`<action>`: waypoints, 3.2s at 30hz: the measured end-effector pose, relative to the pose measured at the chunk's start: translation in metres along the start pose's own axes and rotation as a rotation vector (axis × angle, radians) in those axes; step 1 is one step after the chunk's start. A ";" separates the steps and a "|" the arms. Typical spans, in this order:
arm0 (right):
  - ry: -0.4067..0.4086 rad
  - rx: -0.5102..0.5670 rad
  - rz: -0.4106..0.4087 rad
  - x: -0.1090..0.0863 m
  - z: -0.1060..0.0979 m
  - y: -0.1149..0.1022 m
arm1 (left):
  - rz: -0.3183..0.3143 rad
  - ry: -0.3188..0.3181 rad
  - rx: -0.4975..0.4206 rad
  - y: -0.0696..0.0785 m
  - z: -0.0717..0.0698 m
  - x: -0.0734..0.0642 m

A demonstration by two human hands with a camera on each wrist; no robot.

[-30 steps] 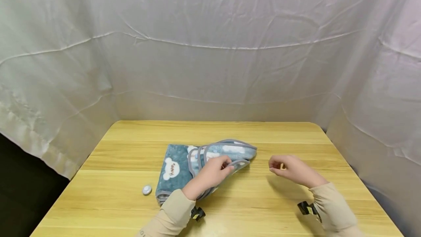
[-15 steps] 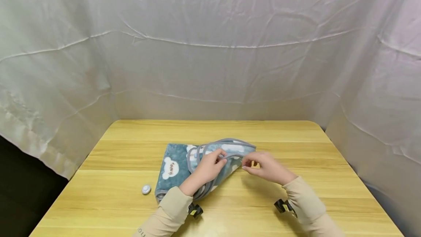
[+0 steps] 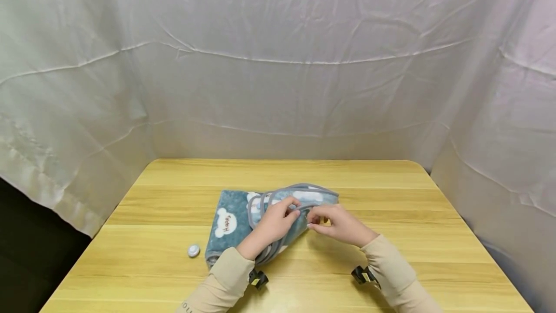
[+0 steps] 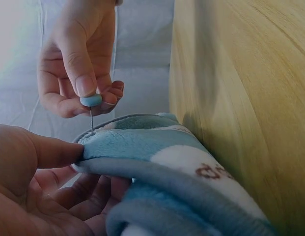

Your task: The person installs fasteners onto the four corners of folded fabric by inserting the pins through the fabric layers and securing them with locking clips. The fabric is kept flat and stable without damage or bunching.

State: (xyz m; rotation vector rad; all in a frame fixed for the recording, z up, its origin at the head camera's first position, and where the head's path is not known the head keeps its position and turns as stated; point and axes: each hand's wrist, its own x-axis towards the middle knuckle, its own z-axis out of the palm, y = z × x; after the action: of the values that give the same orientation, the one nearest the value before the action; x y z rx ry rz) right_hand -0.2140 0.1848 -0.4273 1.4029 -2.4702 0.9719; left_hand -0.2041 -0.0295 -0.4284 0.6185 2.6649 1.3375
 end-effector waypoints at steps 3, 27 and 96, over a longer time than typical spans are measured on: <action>0.005 0.002 0.005 0.000 0.001 0.001 | -0.004 -0.002 0.005 0.001 0.000 -0.001; 0.277 -0.277 -0.051 0.003 0.014 0.008 | 0.036 0.003 0.020 0.005 0.000 -0.002; 0.224 -0.235 -0.135 -0.002 0.012 0.014 | -0.280 0.011 0.292 -0.063 -0.142 -0.111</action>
State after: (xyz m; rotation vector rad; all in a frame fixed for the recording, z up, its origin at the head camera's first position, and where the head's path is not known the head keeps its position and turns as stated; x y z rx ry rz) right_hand -0.2224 0.1837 -0.4442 1.2894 -2.2127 0.7388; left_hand -0.1596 -0.2131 -0.4021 0.2459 2.8472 0.8930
